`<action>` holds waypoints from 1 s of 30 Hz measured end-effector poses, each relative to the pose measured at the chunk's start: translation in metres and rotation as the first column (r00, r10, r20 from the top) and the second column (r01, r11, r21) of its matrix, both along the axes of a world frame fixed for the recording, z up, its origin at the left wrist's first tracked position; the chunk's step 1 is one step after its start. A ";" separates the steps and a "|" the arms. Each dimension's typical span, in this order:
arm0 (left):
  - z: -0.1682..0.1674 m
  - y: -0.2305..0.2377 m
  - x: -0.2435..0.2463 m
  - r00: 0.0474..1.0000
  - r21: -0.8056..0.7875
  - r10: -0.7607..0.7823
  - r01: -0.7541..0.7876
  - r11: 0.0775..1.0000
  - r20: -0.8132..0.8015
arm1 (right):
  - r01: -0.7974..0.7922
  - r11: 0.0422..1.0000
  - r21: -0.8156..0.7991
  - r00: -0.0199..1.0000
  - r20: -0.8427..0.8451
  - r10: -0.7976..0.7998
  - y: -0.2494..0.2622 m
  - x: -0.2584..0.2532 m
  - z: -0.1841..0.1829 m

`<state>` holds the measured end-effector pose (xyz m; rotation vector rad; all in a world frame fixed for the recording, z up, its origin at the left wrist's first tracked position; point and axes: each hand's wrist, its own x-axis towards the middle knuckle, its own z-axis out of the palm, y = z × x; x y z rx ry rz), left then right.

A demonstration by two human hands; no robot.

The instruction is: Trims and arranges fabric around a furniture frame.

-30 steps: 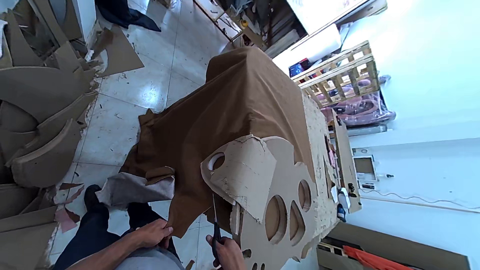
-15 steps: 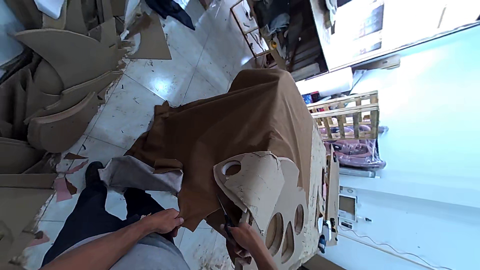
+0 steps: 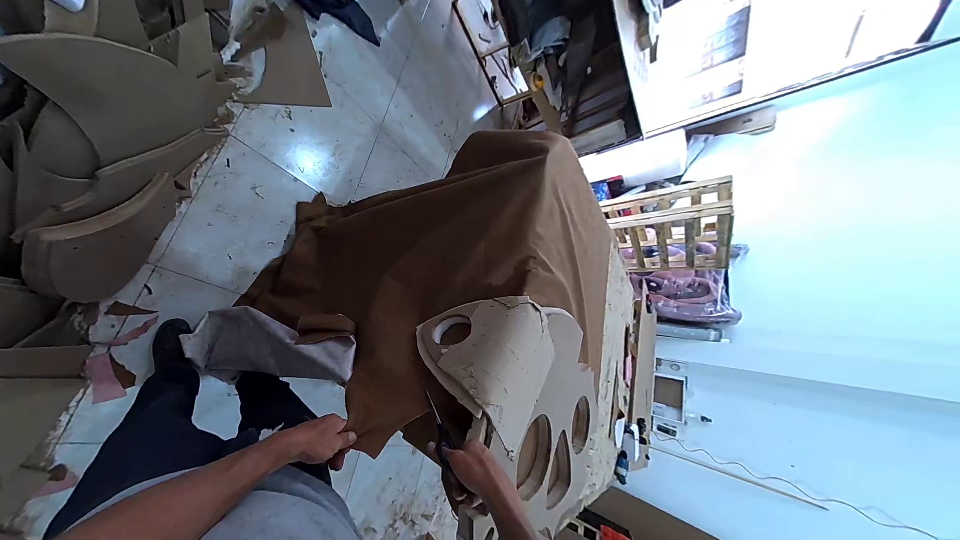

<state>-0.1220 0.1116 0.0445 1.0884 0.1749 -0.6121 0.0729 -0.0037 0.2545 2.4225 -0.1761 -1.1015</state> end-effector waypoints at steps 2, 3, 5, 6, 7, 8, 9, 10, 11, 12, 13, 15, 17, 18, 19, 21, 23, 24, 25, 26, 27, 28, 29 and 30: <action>0.001 0.001 0.000 1.000 0.003 -0.003 0.003 1.000 -0.005 | -0.010 1.000 -0.005 1.000 -0.003 0.010 0.000 0.001 0.000; 0.001 0.001 0.000 1.000 0.005 -0.006 0.006 1.000 -0.007 | -0.016 1.000 -0.005 1.000 -0.004 0.016 0.000 0.001 0.000; -0.001 0.000 0.001 1.000 0.006 -0.005 0.005 1.000 -0.013 | -0.027 1.000 -0.005 1.000 -0.001 0.027 0.001 0.001 0.001; -0.002 -0.001 0.000 1.000 0.008 -0.004 0.004 1.000 -0.013 | -0.034 0.999 -0.006 0.999 0.000 0.034 0.001 0.000 0.001; -0.002 -0.001 0.000 1.000 0.008 -0.001 0.001 1.000 -0.011 | -0.037 0.999 -0.003 0.999 0.002 0.037 0.002 -0.001 0.002; -0.002 0.000 0.001 1.000 0.007 0.004 -0.003 1.000 -0.010 | -0.036 0.999 0.006 0.999 0.011 0.036 0.002 -0.004 0.002; -0.002 0.000 0.001 1.000 0.008 0.006 -0.006 1.000 -0.011 | -0.035 0.999 0.015 0.999 0.024 0.034 0.000 -0.006 0.001; -0.003 0.001 0.001 1.000 0.010 0.005 -0.005 1.000 -0.013 | -0.024 0.999 0.031 0.999 0.042 0.023 -0.004 -0.010 -0.002; -0.003 0.001 0.001 1.000 0.005 0.004 -0.004 1.000 -0.020 | 0.001 0.999 0.053 0.998 0.060 -0.005 -0.009 -0.015 -0.006; -0.004 0.002 0.001 1.000 -0.002 0.003 -0.003 1.000 -0.028 | 0.030 0.996 0.080 0.996 0.080 -0.036 -0.016 -0.021 -0.011; -0.004 0.003 0.001 0.999 -0.008 0.001 -0.001 1.000 -0.037 | 0.062 0.991 0.116 0.992 0.102 -0.074 -0.023 -0.028 -0.016; -0.002 0.007 0.001 0.999 -0.009 -0.010 0.010 1.000 -0.048 | 0.142 0.962 0.232 0.975 0.138 -0.177 -0.036 -0.046 -0.027; 0.001 0.012 0.002 0.998 0.008 -0.025 0.026 1.000 -0.050 | 0.241 0.888 0.391 0.938 0.140 -0.316 -0.048 -0.068 -0.040; 0.002 0.013 0.003 0.998 0.016 -0.034 0.035 0.999 -0.053 | 0.286 0.833 0.473 0.912 0.133 -0.388 -0.054 -0.079 -0.048; 0.003 0.015 0.004 0.998 0.022 -0.043 0.044 0.999 -0.056 | 0.324 0.772 0.546 0.883 0.119 -0.454 -0.058 -0.089 -0.055; 0.004 0.016 0.005 0.996 0.029 -0.060 0.062 0.998 -0.062 | 0.374 0.658 0.654 0.825 0.088 -0.558 -0.062 -0.103 -0.072; 0.005 0.017 0.006 0.994 0.039 -0.085 0.087 0.995 -0.070 | 0.403 0.561 0.723 0.776 0.055 -0.629 -0.060 -0.110 -0.085; 0.007 0.017 0.006 0.992 0.044 -0.096 0.099 0.994 -0.081 | 0.407 0.523 0.748 0.755 0.047 -0.654 -0.058 -0.112 -0.091; 0.007 0.017 0.006 0.990 0.049 -0.101 0.106 0.993 -0.094 | 0.412 0.491 0.768 0.735 0.038 -0.676 -0.054 -0.112 -0.096; 0.009 0.017 0.007 0.988 0.049 -0.107 0.113 0.992 -0.110 | 0.412 0.467 0.782 0.720 0.034 -0.693 -0.051 -0.112 -0.100; 0.011 0.017 0.007 0.986 0.047 -0.106 0.113 0.993 -0.126 | 0.409 0.446 0.796 0.707 0.033 -0.707 -0.048 -0.111 -0.104; 0.012 0.018 0.007 0.986 0.047 -0.104 0.111 0.993 -0.133 | 0.402 0.427 0.810 0.695 0.033 -0.718 -0.045 -0.109 -0.107; 0.012 0.018 0.007 0.986 0.047 -0.099 0.106 0.993 -0.135 | 0.395 0.413 0.821 0.687 0.035 -0.726 -0.043 -0.107 -0.110; 0.012 0.018 0.007 0.986 0.050 -0.097 0.104 0.993 -0.133 | 0.386 0.403 0.830 0.679 0.040 -0.733 -0.043 -0.104 -0.113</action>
